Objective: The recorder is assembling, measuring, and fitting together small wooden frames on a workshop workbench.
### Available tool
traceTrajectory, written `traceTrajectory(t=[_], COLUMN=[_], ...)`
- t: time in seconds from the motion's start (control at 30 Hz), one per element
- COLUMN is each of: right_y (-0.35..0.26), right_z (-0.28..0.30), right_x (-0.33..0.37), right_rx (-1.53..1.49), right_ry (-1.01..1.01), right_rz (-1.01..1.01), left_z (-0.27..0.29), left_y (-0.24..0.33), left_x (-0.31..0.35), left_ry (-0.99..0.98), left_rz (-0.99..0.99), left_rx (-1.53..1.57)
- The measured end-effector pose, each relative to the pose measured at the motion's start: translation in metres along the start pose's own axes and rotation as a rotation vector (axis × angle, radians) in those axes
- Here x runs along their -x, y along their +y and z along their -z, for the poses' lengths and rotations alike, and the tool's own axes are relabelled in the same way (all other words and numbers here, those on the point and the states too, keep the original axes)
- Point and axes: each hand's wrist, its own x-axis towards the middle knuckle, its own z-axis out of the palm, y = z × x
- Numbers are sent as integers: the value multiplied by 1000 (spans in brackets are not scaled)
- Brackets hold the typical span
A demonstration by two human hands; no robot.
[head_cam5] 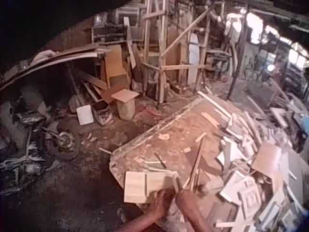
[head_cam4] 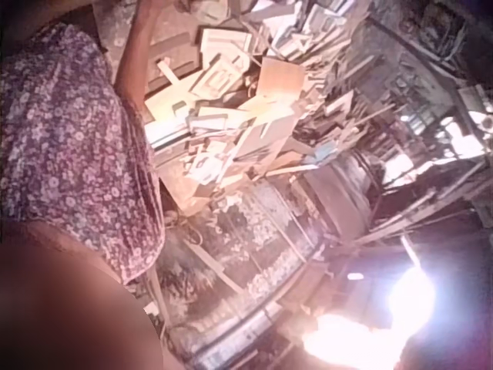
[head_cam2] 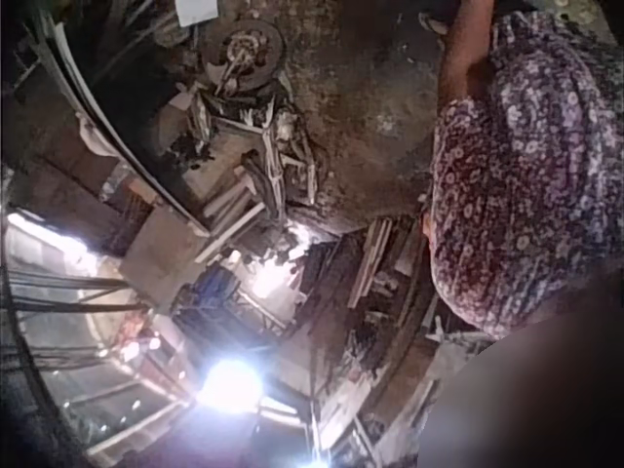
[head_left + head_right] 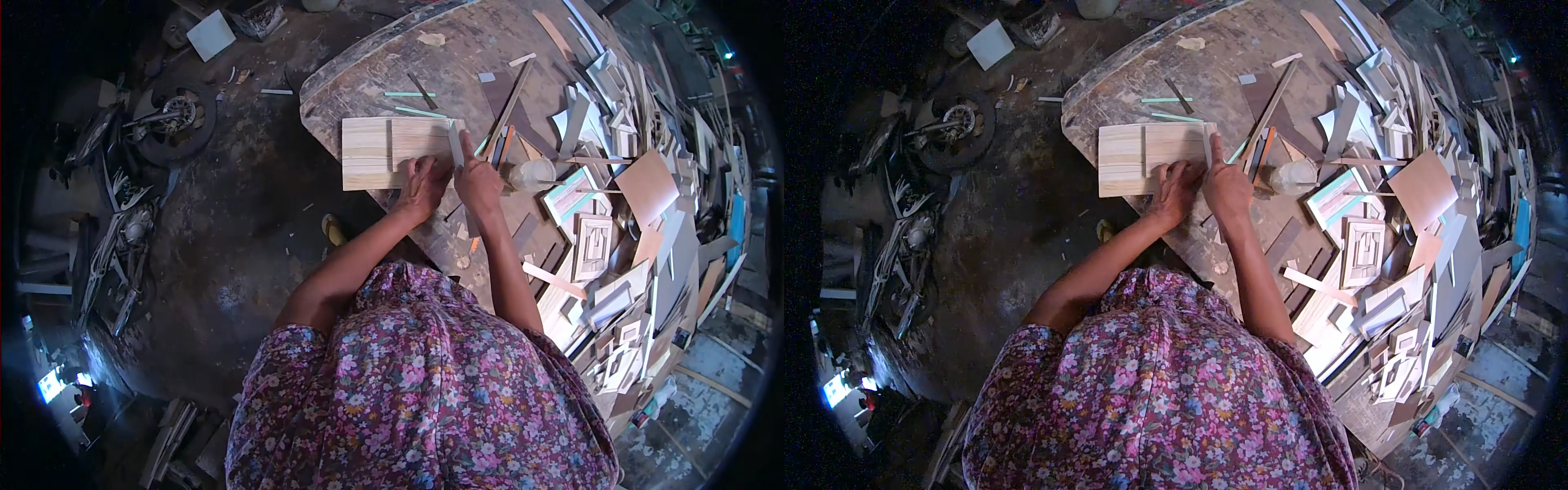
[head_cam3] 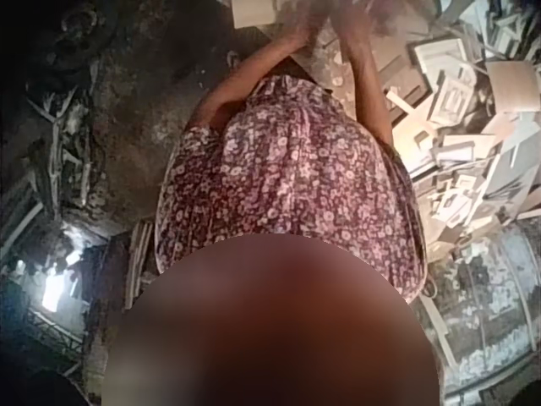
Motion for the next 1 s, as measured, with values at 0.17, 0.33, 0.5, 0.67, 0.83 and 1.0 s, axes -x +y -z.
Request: traceTrajectory(t=[0.17,0.33,0.5,0.67,0.83,1.0], right_y=[-4,-8,-5,13,23,13], right_z=[3,7,4,4,3,12], right_x=[-10,-18,-21,-32,-12,7], right_rx=[-13,25,8,-93,-140,-126], right_ry=[-4,-59,6,59,111,-16], right_rz=[-14,-8,11,30,174,141], left_z=[3,3,3,-2,-5,-3], left_y=[5,6,5,6,-2,-2], left_x=[-2,-6,-15,-13,-10,-10], left_ry=[61,18,-45,-139,-150,-138], left_rz=[53,54,137,54,42,32], left_rx=[38,-19,92,-173,-148,-95])
